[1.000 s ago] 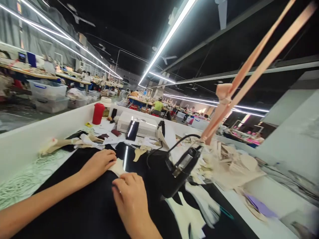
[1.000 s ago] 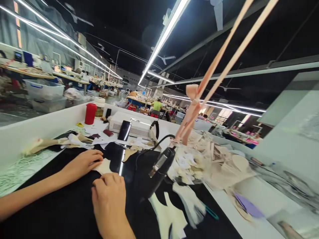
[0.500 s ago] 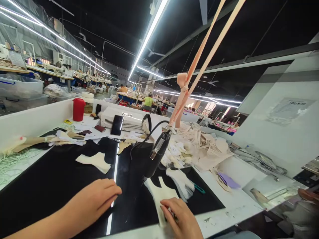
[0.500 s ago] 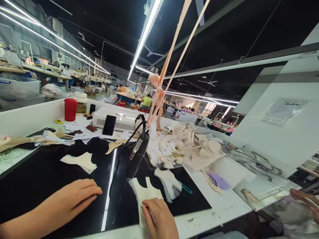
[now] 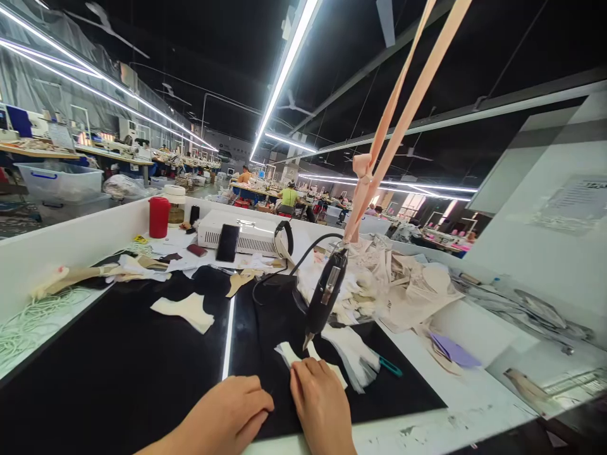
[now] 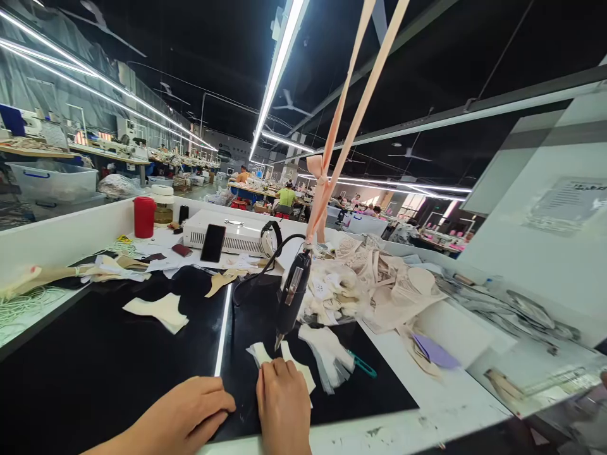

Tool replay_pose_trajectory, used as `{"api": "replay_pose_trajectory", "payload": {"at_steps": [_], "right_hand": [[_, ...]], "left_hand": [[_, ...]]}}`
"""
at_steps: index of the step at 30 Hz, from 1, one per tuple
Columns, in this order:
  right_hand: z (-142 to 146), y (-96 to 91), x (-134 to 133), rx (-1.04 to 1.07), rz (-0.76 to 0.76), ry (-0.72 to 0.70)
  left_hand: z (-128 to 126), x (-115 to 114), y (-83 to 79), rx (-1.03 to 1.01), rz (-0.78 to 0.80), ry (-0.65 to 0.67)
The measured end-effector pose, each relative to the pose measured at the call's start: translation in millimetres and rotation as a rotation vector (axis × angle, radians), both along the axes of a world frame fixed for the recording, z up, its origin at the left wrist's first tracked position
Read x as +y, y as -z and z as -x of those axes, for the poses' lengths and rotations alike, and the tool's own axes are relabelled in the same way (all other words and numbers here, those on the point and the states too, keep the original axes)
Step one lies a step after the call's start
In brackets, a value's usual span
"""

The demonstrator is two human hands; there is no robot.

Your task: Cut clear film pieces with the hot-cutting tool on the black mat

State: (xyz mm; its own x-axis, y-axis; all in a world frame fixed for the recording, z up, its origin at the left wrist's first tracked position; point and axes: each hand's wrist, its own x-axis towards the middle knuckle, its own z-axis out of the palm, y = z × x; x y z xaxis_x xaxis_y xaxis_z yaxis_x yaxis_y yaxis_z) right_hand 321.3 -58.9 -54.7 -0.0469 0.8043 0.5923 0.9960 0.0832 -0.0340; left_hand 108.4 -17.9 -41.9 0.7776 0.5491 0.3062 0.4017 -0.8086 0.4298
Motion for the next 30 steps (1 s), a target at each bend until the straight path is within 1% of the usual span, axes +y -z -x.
{"api": "replay_pose_trajectory", "payload": {"at_steps": [3,5,8,10,13,16,19,22,24,26,28,30], "right_hand": [[-2,0.5,0,0.043,0.005,-0.010],[-5,0.6,-1,0.095,0.015,-0.020],[-10,-0.6,-3,0.207,0.033,-0.018],[-13,-3.0,-5,0.303,0.047,-0.005],[-16,-9.5,-9,0.466,0.076,-0.001],[-22,-18.2,-13,0.636,0.111,-0.029],[-37,-25.8,-17,0.815,0.116,-0.044],[-53,-30.0,-22,0.990,0.049,-0.013],[-57,-30.9,-29,1.081,-0.011,0.013],[-51,-30.8,-37,1.136,-0.057,0.028],[-38,-29.8,-45,1.158,-0.100,0.040],[-22,-28.1,-51,1.097,-0.163,0.030]], "left_hand": [[-1,1,-0.1,0.001,-0.021,0.003],[-6,0,-0.7,0.030,-0.074,0.000],[-18,-1,-2.8,0.136,-0.186,-0.002],[-29,-2,-5.2,0.215,-0.230,-0.016],[-46,-4,-8.6,0.272,-0.235,-0.051],[-57,-6,-9.3,0.293,-0.225,-0.080],[-63,-8,-5.8,0.304,-0.205,-0.105],[-65,-8,0.7,0.288,-0.173,-0.130],[-65,-8,4.4,0.256,-0.135,-0.140],[-64,-8,5.5,0.206,-0.074,-0.138],[-58,-7,3.0,0.140,0.018,-0.123],[-50,-7,-2.8,0.064,0.140,-0.100]]}}
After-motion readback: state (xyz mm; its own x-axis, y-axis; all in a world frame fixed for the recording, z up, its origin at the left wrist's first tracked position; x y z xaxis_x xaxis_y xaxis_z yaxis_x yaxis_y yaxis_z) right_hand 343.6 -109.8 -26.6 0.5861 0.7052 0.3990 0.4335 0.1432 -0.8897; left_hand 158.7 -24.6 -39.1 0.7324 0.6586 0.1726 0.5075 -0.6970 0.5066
